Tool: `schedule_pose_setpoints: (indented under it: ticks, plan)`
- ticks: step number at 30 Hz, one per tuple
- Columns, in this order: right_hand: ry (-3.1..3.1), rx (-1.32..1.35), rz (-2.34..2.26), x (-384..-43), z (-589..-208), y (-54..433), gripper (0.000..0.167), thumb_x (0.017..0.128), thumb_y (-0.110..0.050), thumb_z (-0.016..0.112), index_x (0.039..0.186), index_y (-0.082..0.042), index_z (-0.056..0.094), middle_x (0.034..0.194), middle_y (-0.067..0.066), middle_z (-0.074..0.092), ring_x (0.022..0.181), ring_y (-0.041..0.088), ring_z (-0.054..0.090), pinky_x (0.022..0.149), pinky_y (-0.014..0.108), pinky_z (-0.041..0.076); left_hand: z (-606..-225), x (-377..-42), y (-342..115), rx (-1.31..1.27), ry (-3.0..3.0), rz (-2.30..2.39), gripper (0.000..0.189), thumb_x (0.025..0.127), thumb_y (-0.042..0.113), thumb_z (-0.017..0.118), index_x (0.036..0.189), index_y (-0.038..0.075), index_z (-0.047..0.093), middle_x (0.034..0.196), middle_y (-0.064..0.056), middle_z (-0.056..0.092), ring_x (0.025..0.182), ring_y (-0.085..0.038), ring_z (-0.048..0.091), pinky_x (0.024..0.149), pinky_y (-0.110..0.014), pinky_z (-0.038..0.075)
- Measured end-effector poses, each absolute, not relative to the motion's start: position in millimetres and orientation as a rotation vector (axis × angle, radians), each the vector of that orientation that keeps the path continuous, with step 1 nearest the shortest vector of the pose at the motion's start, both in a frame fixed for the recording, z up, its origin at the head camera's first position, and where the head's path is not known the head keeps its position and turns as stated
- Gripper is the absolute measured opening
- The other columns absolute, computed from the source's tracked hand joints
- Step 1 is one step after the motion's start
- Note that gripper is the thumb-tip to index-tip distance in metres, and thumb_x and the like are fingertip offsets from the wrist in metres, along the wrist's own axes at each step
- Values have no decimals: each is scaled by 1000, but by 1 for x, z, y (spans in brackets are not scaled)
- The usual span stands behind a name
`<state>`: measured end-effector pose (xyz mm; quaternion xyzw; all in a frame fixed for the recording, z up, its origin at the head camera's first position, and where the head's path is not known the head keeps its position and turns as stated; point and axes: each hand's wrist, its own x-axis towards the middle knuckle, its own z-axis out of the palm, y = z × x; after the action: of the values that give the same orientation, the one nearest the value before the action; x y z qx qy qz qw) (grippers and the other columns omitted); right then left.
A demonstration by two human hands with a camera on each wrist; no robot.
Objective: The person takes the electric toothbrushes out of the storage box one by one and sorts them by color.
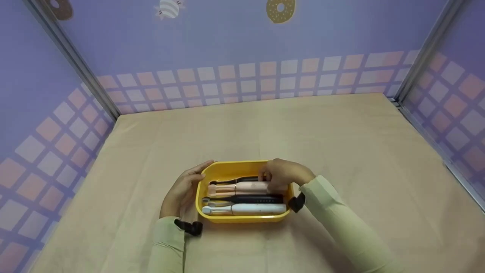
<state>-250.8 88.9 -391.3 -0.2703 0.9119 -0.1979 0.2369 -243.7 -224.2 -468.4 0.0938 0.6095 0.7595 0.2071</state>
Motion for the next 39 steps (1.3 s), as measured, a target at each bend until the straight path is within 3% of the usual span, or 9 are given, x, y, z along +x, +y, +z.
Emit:
schedule_pose_setpoints:
  ticks: [9, 19, 33, 39]
  plan:
    - [2556, -739, -543, -245, -390, 88, 21, 74, -2, 70, 93, -12, 71, 78, 0, 59, 67, 15, 48, 56, 25, 39, -466, -242, -223, 201, 1713, 2109, 53, 98, 3, 37, 150, 7, 33, 153, -10, 37, 131, -22, 48, 105, -30, 44]
    - [2599, -714, -505, -240, -388, 86, 24, 75, -3, 73, 97, -13, 74, 83, 1, 64, 71, 16, 51, 58, 27, 43, -467, -243, -223, 160, 1755, 2099, 53, 96, 6, 41, 148, 11, 38, 152, -6, 39, 131, -19, 48, 107, -31, 43]
    - [2622, -762, -531, -241, -392, 88, 26, 74, -5, 75, 100, -12, 75, 80, 0, 67, 67, 12, 52, 58, 23, 44, -465, -244, -223, 209, 1726, 2080, 54, 97, 3, 38, 151, 8, 31, 155, -8, 34, 130, -17, 49, 106, -29, 43]
    - [2645, -682, -503, -237, -392, 87, 27, 75, -8, 75, 101, -15, 76, 85, -2, 67, 83, 17, 52, 69, 31, 48, -466, -243, -223, 221, 1724, 2070, 54, 98, 3, 37, 151, 9, 31, 155, -8, 33, 133, -20, 45, 106, -29, 43]
